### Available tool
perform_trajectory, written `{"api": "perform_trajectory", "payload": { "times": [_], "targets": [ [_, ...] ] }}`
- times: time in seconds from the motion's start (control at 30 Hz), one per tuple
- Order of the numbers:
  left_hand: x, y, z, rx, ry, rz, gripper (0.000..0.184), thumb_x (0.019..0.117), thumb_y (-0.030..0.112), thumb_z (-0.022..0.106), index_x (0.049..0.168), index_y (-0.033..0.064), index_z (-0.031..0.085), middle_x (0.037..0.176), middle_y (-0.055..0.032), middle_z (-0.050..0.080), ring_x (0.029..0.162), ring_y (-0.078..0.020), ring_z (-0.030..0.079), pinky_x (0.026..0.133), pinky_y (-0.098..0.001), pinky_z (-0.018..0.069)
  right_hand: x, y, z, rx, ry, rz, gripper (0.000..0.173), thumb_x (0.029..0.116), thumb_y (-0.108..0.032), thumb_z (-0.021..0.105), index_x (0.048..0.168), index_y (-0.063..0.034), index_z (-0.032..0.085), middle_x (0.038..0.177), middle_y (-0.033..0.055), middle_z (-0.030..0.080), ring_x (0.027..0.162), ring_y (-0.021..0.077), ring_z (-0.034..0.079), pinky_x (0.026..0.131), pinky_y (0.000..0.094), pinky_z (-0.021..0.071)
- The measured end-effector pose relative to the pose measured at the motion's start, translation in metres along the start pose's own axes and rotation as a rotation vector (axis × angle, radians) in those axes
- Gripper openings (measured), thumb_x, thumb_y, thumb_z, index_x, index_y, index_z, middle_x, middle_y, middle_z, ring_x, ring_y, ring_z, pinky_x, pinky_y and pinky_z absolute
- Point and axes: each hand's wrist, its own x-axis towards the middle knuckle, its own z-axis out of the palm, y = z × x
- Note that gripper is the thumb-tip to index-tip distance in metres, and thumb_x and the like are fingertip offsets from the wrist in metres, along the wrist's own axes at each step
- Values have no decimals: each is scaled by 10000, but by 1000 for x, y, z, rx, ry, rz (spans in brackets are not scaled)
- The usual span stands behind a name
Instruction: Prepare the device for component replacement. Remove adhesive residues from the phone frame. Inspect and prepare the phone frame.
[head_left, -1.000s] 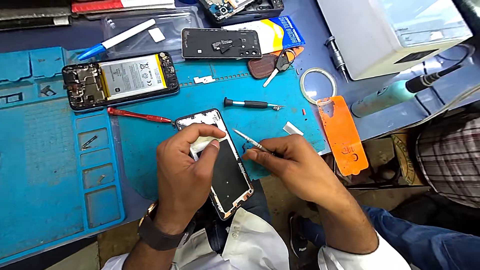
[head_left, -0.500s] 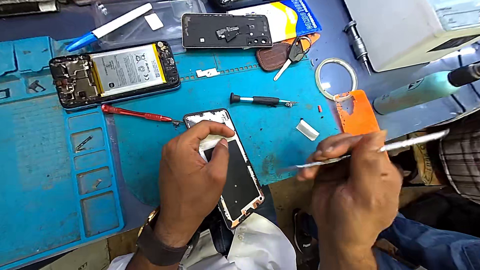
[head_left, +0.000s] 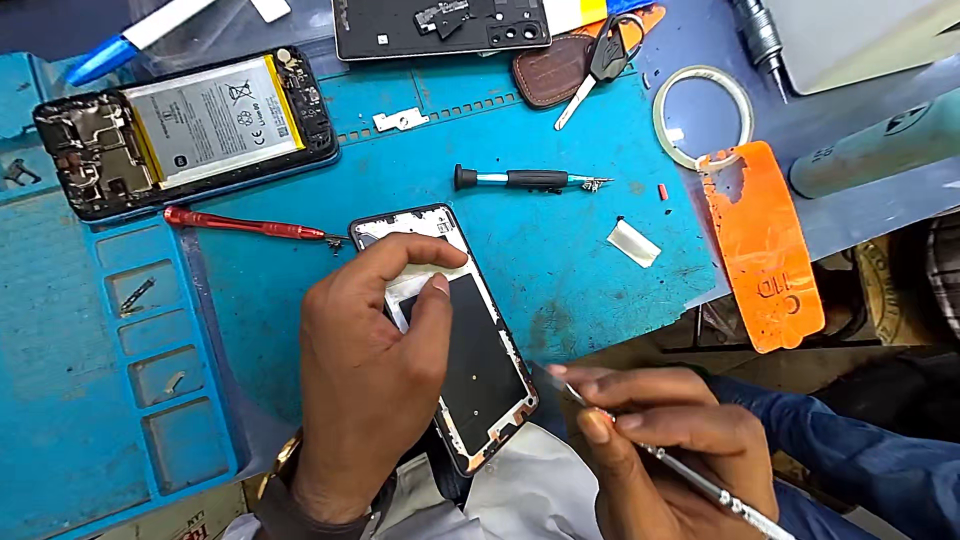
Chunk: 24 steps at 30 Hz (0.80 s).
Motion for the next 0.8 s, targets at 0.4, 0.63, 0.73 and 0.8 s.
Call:
{"api": "perform_trajectory", "payload": {
  "times": [0.4, 0.63, 0.73, 0.8],
  "targets": [
    [1, -1, 0, 33, 4, 13, 246, 950, 77, 556, 1112, 145, 729, 986, 57, 718, 836, -28, 678, 635, -179, 540, -26, 0, -9, -61, -23, -118, 159, 940, -43, 731, 998, -109, 597, 1016, 34, 687, 990, 292, 755, 815, 481, 699],
    [0, -1, 1, 42, 10, 19, 237, 960, 80, 560, 1113, 141, 730, 991, 52, 717, 848, -29, 676, 647, -176, 540, -27, 1, -10, -82, -36, -130, 160, 940, -40, 727, 984, -97, 585, 995, 37, 672, 973, 288, 755, 809, 482, 700],
    [0, -1, 1, 48, 7, 9, 237, 958, 85, 564, 1114, 145, 732, 984, 52, 717, 837, -31, 677, 636, -177, 537, -28, 0, -10, -93, -32, -131, 166, 933, -44, 738, 979, -100, 588, 994, 35, 675, 968, 286, 756, 804, 476, 702],
    [0, 0, 0, 47, 0, 7, 236, 961, 82, 566, 1120, 145, 730, 1004, 50, 722, 858, -34, 683, 650, -182, 548, -28, -1, -11, -97, -41, -127, 160, 934, -46, 738, 980, -98, 594, 995, 35, 675, 974, 283, 755, 807, 470, 701]
  ]
}}
